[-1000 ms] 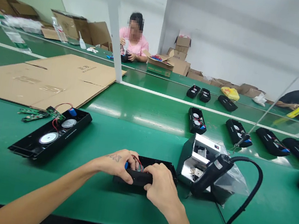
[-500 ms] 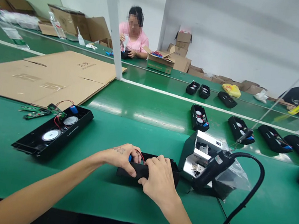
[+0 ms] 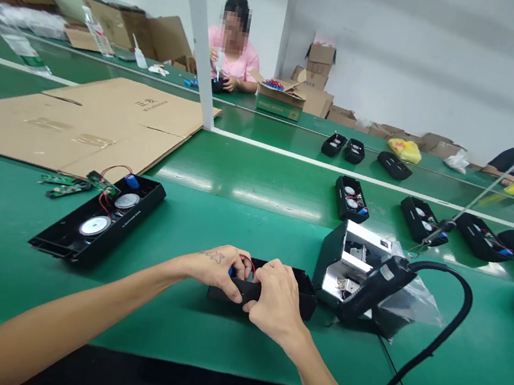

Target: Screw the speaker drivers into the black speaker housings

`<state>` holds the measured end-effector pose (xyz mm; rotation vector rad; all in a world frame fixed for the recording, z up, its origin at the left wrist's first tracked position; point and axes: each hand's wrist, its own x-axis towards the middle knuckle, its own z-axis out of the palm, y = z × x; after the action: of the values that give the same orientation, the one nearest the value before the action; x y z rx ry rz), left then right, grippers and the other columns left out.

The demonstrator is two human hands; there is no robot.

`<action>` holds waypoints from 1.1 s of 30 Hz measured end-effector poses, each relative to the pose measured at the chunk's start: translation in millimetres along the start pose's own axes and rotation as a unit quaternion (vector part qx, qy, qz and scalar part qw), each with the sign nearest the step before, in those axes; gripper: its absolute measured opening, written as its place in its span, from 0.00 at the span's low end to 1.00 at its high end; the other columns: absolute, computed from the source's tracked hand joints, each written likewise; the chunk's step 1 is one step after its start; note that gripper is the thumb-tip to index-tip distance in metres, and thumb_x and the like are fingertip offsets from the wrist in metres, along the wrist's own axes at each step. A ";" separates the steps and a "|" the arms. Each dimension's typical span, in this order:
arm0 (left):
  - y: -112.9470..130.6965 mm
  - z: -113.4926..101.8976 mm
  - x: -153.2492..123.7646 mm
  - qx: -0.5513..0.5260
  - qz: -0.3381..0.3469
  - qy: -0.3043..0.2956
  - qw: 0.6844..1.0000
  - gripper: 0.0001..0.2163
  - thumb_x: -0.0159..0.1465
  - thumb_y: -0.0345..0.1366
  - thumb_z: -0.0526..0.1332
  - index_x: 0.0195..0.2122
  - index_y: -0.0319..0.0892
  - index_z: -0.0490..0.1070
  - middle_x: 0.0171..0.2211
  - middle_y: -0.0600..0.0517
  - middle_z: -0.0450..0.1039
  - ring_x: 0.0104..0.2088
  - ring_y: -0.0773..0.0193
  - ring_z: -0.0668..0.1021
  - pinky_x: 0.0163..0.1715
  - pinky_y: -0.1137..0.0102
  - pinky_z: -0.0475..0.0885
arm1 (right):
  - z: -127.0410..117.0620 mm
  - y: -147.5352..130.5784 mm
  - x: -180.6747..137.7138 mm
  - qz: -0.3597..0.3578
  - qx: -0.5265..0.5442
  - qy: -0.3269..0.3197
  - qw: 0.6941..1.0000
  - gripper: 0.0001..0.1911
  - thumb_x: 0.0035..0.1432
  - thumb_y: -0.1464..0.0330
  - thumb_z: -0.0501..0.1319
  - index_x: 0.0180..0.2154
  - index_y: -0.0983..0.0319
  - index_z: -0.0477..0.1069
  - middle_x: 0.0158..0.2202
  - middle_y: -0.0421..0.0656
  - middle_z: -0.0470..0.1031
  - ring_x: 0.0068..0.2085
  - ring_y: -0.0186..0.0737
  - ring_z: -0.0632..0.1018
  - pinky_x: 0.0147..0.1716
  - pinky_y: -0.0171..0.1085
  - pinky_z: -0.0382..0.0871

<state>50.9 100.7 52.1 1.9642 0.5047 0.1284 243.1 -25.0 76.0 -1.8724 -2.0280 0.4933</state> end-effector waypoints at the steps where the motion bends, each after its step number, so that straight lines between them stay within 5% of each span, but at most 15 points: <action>1: 0.3 -0.4 -0.5 0.009 0.004 -0.001 1.000 0.14 0.52 0.39 0.83 0.23 0.45 0.79 0.34 0.56 0.82 0.48 0.57 0.84 0.46 0.70 0.74 | 1.0 0.9 -0.7 -0.007 0.001 0.010 1.000 0.26 0.40 0.76 0.84 0.29 0.59 0.68 0.36 0.38 0.77 0.40 0.43 0.76 0.42 0.43 0.67; 4: 4.8 2.8 -9.3 0.052 0.005 0.020 0.998 0.13 0.53 0.40 0.84 0.26 0.44 0.81 0.41 0.54 0.82 0.48 0.56 0.84 0.48 0.68 0.76 | 6.9 4.0 -8.6 -0.040 0.002 0.045 0.998 0.27 0.38 0.77 0.85 0.30 0.58 0.69 0.34 0.37 0.77 0.39 0.43 0.77 0.42 0.44 0.69; 6: 11.5 12.8 -21.3 0.091 0.002 0.055 0.994 0.13 0.52 0.39 0.85 0.32 0.45 0.83 0.51 0.52 0.81 0.54 0.51 0.83 0.58 0.61 0.76 | 16.2 5.6 -20.1 -0.067 -0.001 0.077 0.995 0.26 0.39 0.79 0.84 0.31 0.58 0.70 0.33 0.36 0.77 0.40 0.45 0.79 0.46 0.47 0.72; 8: 19.4 30.8 -34.6 0.130 0.001 0.093 0.987 0.17 0.53 0.33 0.84 0.41 0.44 0.83 0.59 0.48 0.76 0.65 0.41 0.77 0.71 0.47 0.68 | 30.8 6.2 -34.9 -0.089 -0.010 0.119 0.989 0.25 0.42 0.81 0.82 0.33 0.58 0.71 0.35 0.36 0.79 0.43 0.48 0.80 0.51 0.52 0.72; 11: 27.6 66.8 -46.1 0.238 0.052 0.139 0.960 0.27 0.57 0.25 0.79 0.56 0.43 0.76 0.63 0.42 0.74 0.74 0.35 0.68 0.77 0.33 0.54 | 56.6 5.6 -56.0 -0.105 -0.026 0.191 0.976 0.21 0.49 0.84 0.75 0.41 0.59 0.76 0.43 0.42 0.82 0.48 0.51 0.79 0.56 0.57 0.70; 16: 24.6 111.8 -37.3 0.351 0.115 0.189 0.910 0.28 0.61 0.24 0.75 0.59 0.42 0.69 0.51 0.49 0.81 0.55 0.47 0.82 0.72 0.44 0.69 | 75.7 6.4 -74.1 -0.132 -0.067 0.305 0.941 0.19 0.62 0.85 0.61 0.50 0.64 0.78 0.50 0.50 0.80 0.53 0.52 0.76 0.56 0.54 0.71; 19: 19.7 120.5 -33.7 0.336 0.131 0.212 0.909 0.22 0.62 0.22 0.72 0.54 0.44 0.69 0.46 0.54 0.82 0.49 0.53 0.82 0.66 0.52 0.74 | 68.9 10.1 -78.4 -0.155 -0.054 0.297 0.941 0.17 0.66 0.85 0.59 0.50 0.64 0.79 0.55 0.51 0.80 0.59 0.51 0.75 0.58 0.52 0.71; 25: 12.5 124.3 -38.0 0.300 0.159 0.250 0.907 0.13 0.68 0.22 0.66 0.48 0.47 0.74 0.41 0.56 0.81 0.50 0.55 0.81 0.68 0.54 0.69 | 39.6 19.8 -91.5 -0.202 0.012 0.227 0.953 0.18 0.66 0.85 0.56 0.47 0.63 0.78 0.60 0.52 0.77 0.62 0.51 0.75 0.60 0.50 0.77; 27: 9.2 126.0 -37.5 0.289 0.181 0.265 0.902 0.09 0.71 0.25 0.65 0.47 0.48 0.75 0.37 0.57 0.81 0.48 0.56 0.81 0.65 0.56 0.69 | 25.0 29.3 -98.6 -0.178 0.048 0.258 0.948 0.15 0.67 0.83 0.59 0.43 0.59 0.78 0.59 0.49 0.77 0.60 0.47 0.77 0.59 0.45 0.77; 30: 4.2 129.9 -36.4 0.277 0.196 0.281 0.898 0.06 0.76 0.30 0.63 0.48 0.48 0.77 0.35 0.58 0.80 0.46 0.58 0.81 0.63 0.57 0.69 | -3.0 54.9 -105.5 -0.026 0.082 0.456 0.886 0.08 0.68 0.75 0.68 0.46 0.57 0.79 0.57 0.48 0.75 0.56 0.45 0.78 0.55 0.42 0.76; 32: 2.8 131.7 -36.6 0.276 0.199 0.290 0.895 0.07 0.79 0.31 0.61 0.48 0.48 0.78 0.35 0.57 0.80 0.46 0.59 0.81 0.62 0.58 0.69 | -22.6 76.4 -104.0 0.108 0.104 0.545 0.825 0.17 0.68 0.64 0.72 0.56 0.56 0.79 0.61 0.51 0.74 0.58 0.51 0.78 0.57 0.48 0.75; 33: 3.1 131.9 -37.1 0.280 0.200 0.292 0.892 0.08 0.80 0.31 0.59 0.48 0.47 0.78 0.35 0.57 0.80 0.45 0.59 0.81 0.61 0.59 0.70 | -31.3 86.9 -101.3 0.167 0.133 0.540 0.814 0.22 0.68 0.57 0.72 0.60 0.56 0.78 0.63 0.52 0.74 0.60 0.55 0.78 0.59 0.52 0.74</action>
<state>59.2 -26.6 1.8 2.5808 0.5495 0.9510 342.0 -118.7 61.8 -1.6964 -0.8331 -0.2141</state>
